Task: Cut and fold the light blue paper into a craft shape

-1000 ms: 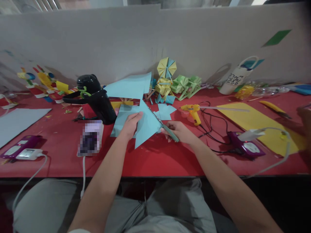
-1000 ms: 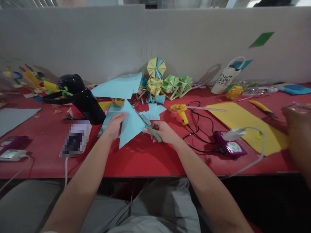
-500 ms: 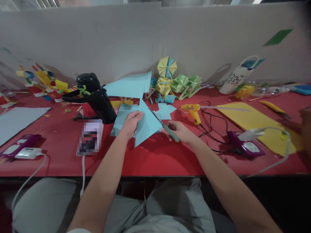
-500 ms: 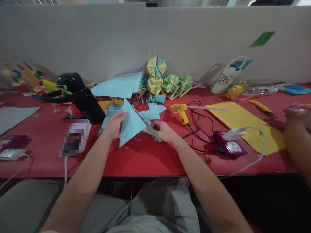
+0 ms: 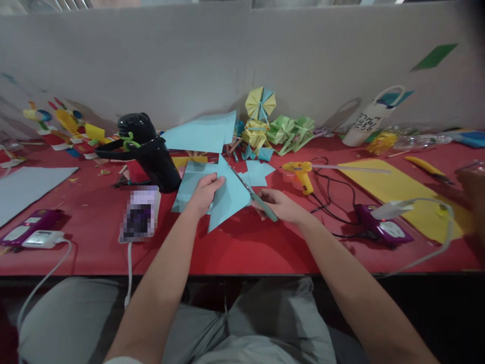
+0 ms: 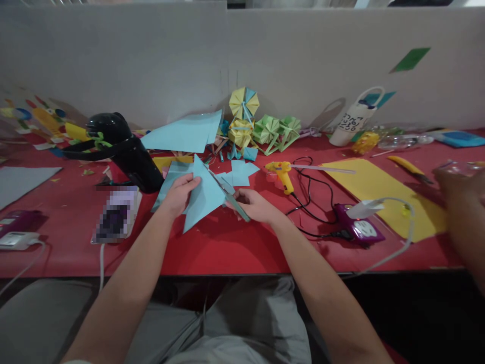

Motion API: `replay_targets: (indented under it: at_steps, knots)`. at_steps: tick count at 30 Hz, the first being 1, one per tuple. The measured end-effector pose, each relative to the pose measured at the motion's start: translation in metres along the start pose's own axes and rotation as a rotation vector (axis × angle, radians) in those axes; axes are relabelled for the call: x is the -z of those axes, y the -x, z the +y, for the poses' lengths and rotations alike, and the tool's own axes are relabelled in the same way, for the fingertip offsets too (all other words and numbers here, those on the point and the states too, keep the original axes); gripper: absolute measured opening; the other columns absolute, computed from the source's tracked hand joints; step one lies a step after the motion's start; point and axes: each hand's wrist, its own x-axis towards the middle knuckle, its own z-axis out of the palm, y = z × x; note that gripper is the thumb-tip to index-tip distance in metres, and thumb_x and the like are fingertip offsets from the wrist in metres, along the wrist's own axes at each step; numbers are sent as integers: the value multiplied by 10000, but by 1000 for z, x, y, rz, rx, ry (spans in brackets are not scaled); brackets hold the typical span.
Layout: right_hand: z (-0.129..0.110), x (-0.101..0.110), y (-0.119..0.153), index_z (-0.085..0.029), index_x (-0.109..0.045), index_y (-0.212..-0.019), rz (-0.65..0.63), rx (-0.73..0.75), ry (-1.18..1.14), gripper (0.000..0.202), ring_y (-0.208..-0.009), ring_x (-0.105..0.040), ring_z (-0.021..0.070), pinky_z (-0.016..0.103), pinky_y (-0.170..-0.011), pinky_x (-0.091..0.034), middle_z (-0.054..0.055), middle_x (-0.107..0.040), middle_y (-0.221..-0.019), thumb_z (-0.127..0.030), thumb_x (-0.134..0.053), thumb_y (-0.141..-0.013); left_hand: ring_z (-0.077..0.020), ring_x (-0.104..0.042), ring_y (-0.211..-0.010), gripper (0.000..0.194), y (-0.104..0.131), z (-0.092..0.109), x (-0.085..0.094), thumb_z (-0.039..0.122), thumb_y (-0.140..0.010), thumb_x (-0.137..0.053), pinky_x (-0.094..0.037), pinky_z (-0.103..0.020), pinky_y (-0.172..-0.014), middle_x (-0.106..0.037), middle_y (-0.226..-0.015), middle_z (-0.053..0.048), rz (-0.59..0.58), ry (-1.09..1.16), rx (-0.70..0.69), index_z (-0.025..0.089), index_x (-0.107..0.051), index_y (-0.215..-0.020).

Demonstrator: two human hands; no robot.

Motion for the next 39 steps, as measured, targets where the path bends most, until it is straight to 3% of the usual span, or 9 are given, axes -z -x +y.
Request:
replay_targets:
  at_steps: [5,13,19,24,30,35,39]
  knots:
    - [3,0,-2,-179,-520,-765,-2,25,-12,418,-489,-554,101,222,-459,-415,-16,-600,-574,-541,-723,-709,-129,-546,-516,247,3,8,-1,400,-668,-720,-448,-242,-531,-608,-582,12,29,-80,43,179,-615,-699]
    - [3,-2,-3,-180,-514,-726,27,6,-36,422,-462,-555,102,214,-429,-387,-19,-598,-544,-505,-773,-657,-188,-626,-648,286,2,4,0,429,-671,-707,-493,-307,-655,-658,-664,-17,-26,-64,81,174,-658,-791]
    - [3,-1,-4,-177,-514,-722,31,-10,-60,415,-447,-560,105,201,-403,-377,-19,-600,-524,-465,-796,-623,-196,-645,-823,304,-1,-3,-1,385,-662,-732,-502,-290,-737,-684,-789,-21,164,7,88,182,-647,-871]
    - [4,2,-4,-175,-524,-727,19,-12,-69,391,-449,-571,111,201,-391,-380,-15,-608,-542,-441,-791,-623,-171,-597,-703,351,-2,-4,-1,503,-697,-704,-474,-266,-641,-626,-682,-14,92,-13,37,164,-630,-748]
    - [0,-3,2,-172,-533,-713,8,-8,-56,362,-455,-561,96,213,-437,-435,-20,-601,-565,-443,-769,-668,-178,-605,-735,367,-4,-7,1,519,-674,-734,-484,-277,-665,-626,-723,-15,189,-98,-29,184,-636,-786]
    - [-3,-8,5,-173,-529,-710,27,-4,-41,346,-457,-539,81,208,-444,-437,-20,-597,-585,-447,-740,-710,-220,-608,-1008,366,-4,-7,1,488,-694,-726,-477,-306,-848,-681,-994,-58,358,-128,-28,205,-677,-921]
    - [-2,-6,4,-170,-539,-708,18,-7,-43,317,-462,-555,89,210,-450,-447,-19,-600,-575,-414,-741,-698,-205,-612,-919,377,-5,-8,1,526,-708,-694,-482,-278,-792,-684,-888,-43,300,-157,-46,189,-684,-875]
